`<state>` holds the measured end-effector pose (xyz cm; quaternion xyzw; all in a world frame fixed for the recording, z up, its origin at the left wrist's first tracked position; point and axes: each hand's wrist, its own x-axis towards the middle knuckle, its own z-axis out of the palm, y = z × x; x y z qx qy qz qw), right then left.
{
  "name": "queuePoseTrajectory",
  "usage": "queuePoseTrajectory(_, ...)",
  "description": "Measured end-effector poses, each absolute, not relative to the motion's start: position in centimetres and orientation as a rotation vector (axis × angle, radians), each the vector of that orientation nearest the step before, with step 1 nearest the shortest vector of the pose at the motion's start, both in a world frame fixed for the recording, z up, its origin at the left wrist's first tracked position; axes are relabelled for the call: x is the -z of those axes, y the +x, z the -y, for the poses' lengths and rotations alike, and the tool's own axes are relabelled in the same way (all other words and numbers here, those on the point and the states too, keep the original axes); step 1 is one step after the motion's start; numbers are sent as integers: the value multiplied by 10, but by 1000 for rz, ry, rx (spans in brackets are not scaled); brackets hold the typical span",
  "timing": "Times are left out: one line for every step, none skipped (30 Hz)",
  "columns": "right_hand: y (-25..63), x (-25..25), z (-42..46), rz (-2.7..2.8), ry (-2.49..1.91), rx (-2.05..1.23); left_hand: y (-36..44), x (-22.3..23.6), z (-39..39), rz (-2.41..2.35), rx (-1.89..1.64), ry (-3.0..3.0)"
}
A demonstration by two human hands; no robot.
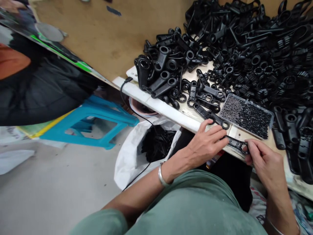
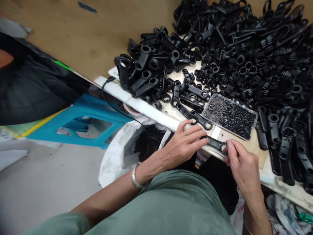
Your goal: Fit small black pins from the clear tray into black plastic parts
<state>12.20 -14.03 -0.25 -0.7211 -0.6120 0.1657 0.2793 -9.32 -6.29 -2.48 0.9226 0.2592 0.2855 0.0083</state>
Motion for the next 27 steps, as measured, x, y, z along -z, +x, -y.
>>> queuePoseTrajectory(125, 5, 141, 1710, -1969, -312, -88, 27, 63, -810, -867, 2881)
queuePoseTrajectory(128, 8, 140, 1781, -1991, -168, -83, 28, 62, -819, -853, 2880)
queuePoseTrajectory(131, 9, 140, 1840, -2001, -42, -78, 30, 62, -828, -846, 2886)
queuePoseTrajectory(134, 10, 140, 1875, -2002, 50, -74, 30, 61, -838, -847, 2893)
queuePoseTrajectory(137, 10, 140, 1887, -2001, 99, -71, 31, 60, -842, -849, 2902)
queuePoseTrajectory(140, 9, 140, 1878, -1996, 112, -70, 30, 60, -841, -860, 2909)
queuePoseTrajectory(143, 7, 140, 1858, -1991, 101, -69, 30, 59, -837, -876, 2913)
queuePoseTrajectory(146, 5, 140, 1830, -1989, 83, -68, 30, 60, -835, -900, 2910)
queuePoseTrajectory(149, 2, 141, 1802, -1989, 62, -68, 29, 60, -835, -927, 2903)
queuePoseTrajectory(151, -1, 141, 1773, -1988, 46, -69, 29, 61, -835, -955, 2893)
queuePoseTrajectory(153, -4, 140, 1750, -1988, 36, -70, 28, 62, -833, -973, 2888)
queuePoseTrajectory(155, -7, 139, 1729, -1988, 39, -71, 28, 62, -829, -982, 2887)
queuePoseTrajectory(156, -10, 137, 1717, -1983, 52, -71, 27, 62, -818, -978, 2896)
queuePoseTrajectory(156, -12, 135, 1717, -1971, 63, -72, 27, 62, -803, -969, 2909)
queuePoseTrajectory(156, -14, 132, 1740, -1951, 69, -73, 26, 61, -786, -950, 2922)
queuePoseTrajectory(156, -14, 129, 1785, -1923, 67, -74, 25, 60, -770, -923, 2934)
queuePoseTrajectory(155, -15, 125, 1848, -1885, 51, -75, 23, 59, -757, -895, 2943)
queuePoseTrajectory(153, -14, 122, 1928, -1843, 20, -77, 22, 58, -751, -873, 2947)
queuePoseTrajectory(151, -13, 119, 2018, -1806, -18, -79, 20, 57, -750, -855, 2951)
queuePoseTrajectory(149, -13, 116, 2105, -1783, -46, -81, 19, 56, -748, -843, 2954)
queuePoseTrajectory(146, -12, 113, 2184, -1781, -47, -84, 17, 56, -745, -835, 2957)
queuePoseTrajectory(144, -12, 111, 2254, -1802, -15, -87, 17, 55, -740, -834, 2959)
queuePoseTrajectory(141, -11, 108, 2317, -1842, 48, -89, 16, 56, -738, -836, 2956)
queuePoseTrajectory(138, -12, 106, 2370, -1891, 128, -92, 16, 56, -735, -839, 2951)
queuePoseTrajectory(135, -12, 104, 2415, -1934, 207, -95, 16, 57, -737, -843, 2942)
queuePoseTrajectory(133, -12, 102, 2456, -1965, 273, -98, 17, 57, -746, -849, 2932)
queuePoseTrajectory(130, -12, 101, 2499, -1980, 319, -100, 18, 58, -756, -859, 2923)
